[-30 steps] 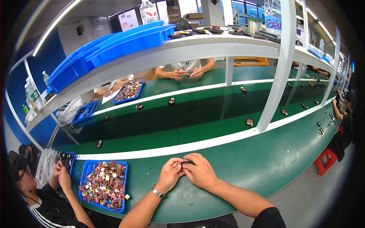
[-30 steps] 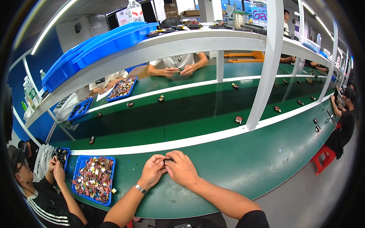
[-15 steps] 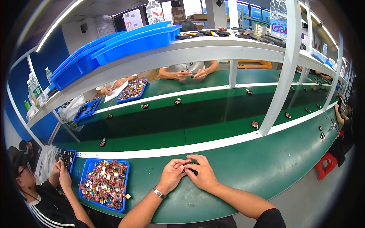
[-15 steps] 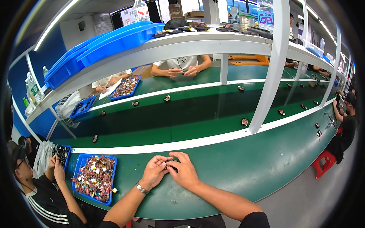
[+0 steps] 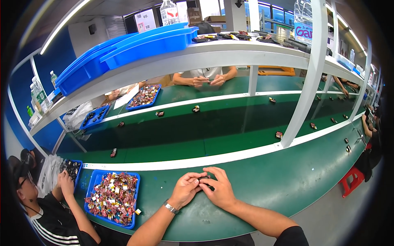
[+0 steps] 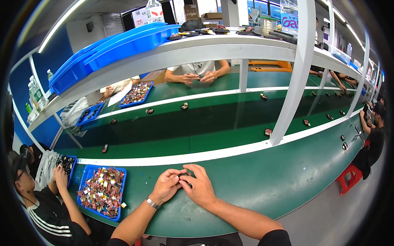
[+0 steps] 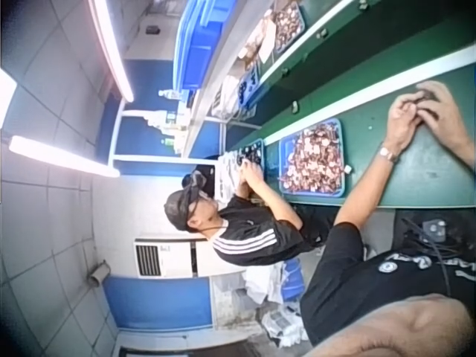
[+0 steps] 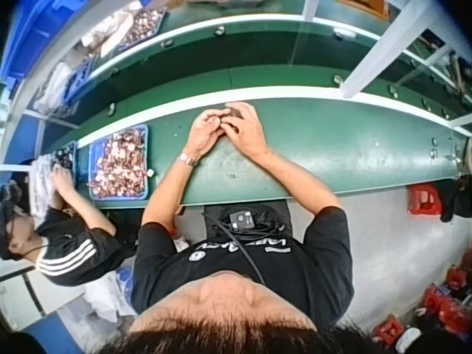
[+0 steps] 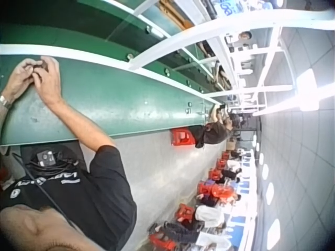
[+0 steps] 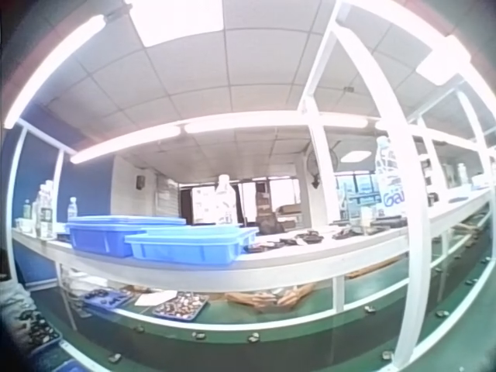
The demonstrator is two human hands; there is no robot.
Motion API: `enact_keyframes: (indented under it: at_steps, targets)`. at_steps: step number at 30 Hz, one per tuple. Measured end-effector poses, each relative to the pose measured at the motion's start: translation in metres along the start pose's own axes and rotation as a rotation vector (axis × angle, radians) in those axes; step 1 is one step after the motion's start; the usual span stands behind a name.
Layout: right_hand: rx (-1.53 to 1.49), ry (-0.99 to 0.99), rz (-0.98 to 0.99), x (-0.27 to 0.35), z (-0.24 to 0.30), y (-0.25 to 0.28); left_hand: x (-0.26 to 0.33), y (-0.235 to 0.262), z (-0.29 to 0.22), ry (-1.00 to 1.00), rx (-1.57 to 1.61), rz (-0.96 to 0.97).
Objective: The person is sitting at a workbench in a factory setting, assembling small electronic or mechanical components and placing them on a conveyor belt.
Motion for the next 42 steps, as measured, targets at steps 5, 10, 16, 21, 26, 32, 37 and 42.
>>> enact_keyframes:
  at_steps: [5,10,16,21,26,32,37,42]
  targets:
    - [-0.022,0.009,0.04,-0.002,0.002,-0.001,0.001,0.002,-0.001,-0.026,0.008,-0.024]
    - [0.094,0.081,0.038,-0.004,0.003,0.001,-0.001,0.004,0.0,-0.016,0.012,-0.044]
    - [0.118,0.076,0.032,-0.003,0.002,0.001,-0.001,0.007,0.003,0.029,0.001,-0.074]
    - [0.07,0.071,0.007,-0.003,0.002,0.003,0.0,0.007,0.003,0.025,-0.008,-0.077]
    - [0.085,0.084,0.004,-0.003,0.004,0.004,-0.001,0.005,0.002,0.024,-0.014,-0.078]
    - [0.09,0.1,0.052,-0.004,0.006,-0.001,0.0,0.008,0.002,0.004,-0.026,-0.097]
    - [0.096,0.108,0.043,-0.005,0.009,0.003,0.0,0.006,-0.002,-0.008,0.036,-0.067]
    - [0.077,0.094,0.016,-0.004,0.008,0.005,0.001,0.004,0.002,-0.003,0.047,0.006]
Point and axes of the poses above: each hand's wrist, its own x-axis away from the middle knuckle, its own y-axis out of the back of the hand, z = x × y, the point moved 7 cm from there along -x, towards the middle knuckle, and after that the axes turned 3 degrees about x, right-handed, at the moved point
